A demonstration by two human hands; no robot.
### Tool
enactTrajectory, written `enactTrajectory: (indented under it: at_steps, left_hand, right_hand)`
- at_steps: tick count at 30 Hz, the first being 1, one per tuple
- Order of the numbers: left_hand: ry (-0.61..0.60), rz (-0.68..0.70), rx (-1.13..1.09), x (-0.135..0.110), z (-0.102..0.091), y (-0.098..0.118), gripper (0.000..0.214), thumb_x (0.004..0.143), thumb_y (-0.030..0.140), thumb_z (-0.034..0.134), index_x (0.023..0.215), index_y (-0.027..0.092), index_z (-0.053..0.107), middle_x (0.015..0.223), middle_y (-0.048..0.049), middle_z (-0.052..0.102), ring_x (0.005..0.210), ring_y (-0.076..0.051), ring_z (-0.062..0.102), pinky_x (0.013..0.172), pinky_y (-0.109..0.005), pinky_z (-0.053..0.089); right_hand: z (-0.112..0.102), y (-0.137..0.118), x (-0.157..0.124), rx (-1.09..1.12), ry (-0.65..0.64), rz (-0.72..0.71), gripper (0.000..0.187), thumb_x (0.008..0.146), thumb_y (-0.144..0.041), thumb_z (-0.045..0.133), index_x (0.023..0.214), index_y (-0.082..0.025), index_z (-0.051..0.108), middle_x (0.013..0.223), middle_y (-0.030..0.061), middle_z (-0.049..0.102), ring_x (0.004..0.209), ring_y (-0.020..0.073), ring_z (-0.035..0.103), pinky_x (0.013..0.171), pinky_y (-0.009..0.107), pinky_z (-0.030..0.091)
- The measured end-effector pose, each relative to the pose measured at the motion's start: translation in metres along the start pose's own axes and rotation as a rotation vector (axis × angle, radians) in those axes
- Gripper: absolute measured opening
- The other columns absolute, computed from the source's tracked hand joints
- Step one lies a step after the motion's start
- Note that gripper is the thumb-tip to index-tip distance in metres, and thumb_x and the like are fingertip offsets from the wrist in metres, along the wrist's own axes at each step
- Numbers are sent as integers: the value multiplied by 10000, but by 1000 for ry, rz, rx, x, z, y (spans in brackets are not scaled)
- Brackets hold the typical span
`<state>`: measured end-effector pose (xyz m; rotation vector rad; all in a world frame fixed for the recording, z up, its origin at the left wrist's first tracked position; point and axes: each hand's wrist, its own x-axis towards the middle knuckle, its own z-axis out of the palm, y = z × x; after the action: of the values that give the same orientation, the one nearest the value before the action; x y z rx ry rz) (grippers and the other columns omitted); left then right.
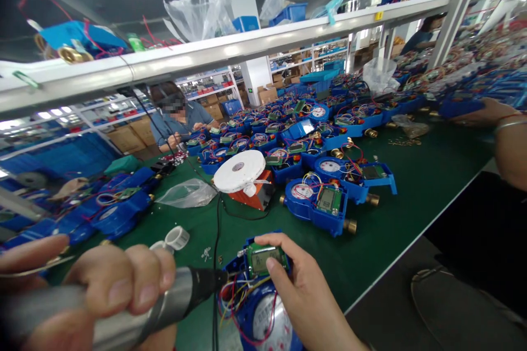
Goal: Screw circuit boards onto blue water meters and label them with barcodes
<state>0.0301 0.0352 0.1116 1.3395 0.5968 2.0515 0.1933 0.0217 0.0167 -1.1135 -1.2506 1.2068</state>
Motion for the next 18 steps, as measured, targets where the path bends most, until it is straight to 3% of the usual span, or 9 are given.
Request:
enactTrajectory:
  at_steps: [3, 13, 18]
  left_hand:
    - [-1, -7, 46, -4, 8, 3, 439, 695, 357, 821, 1051, 285, 575, 518, 105, 559, 368, -90, 437, 371, -267, 431]
    - [-44, 10, 65, -4, 11, -2, 373, 738, 318, 771, 1056, 277, 580, 526, 92, 577, 379, -101, 467, 400, -267, 450]
    - [-192, 19, 36, -7, 10, -8, 280, 738, 242, 765, 943, 303, 585, 547, 83, 603, 399, -107, 509, 413, -268, 472]
  right_hand:
    - [0, 0, 1, -3, 11, 8, 255, 938, -311, 502, 1156, -234, 612, 1059, 47, 675, 992, 235, 626, 903, 373, 476]
    - [0, 1, 2, 3, 14, -27, 223, 924, -286, 511, 1108, -253, 632, 1097, 26, 656, 987, 209, 605, 926, 371, 431]
    - [-1, 2, 6, 212, 19, 63, 200, 906, -371, 553, 993, -212, 640, 842, 9, 646, 751, 168, 583, 706, 287, 456]
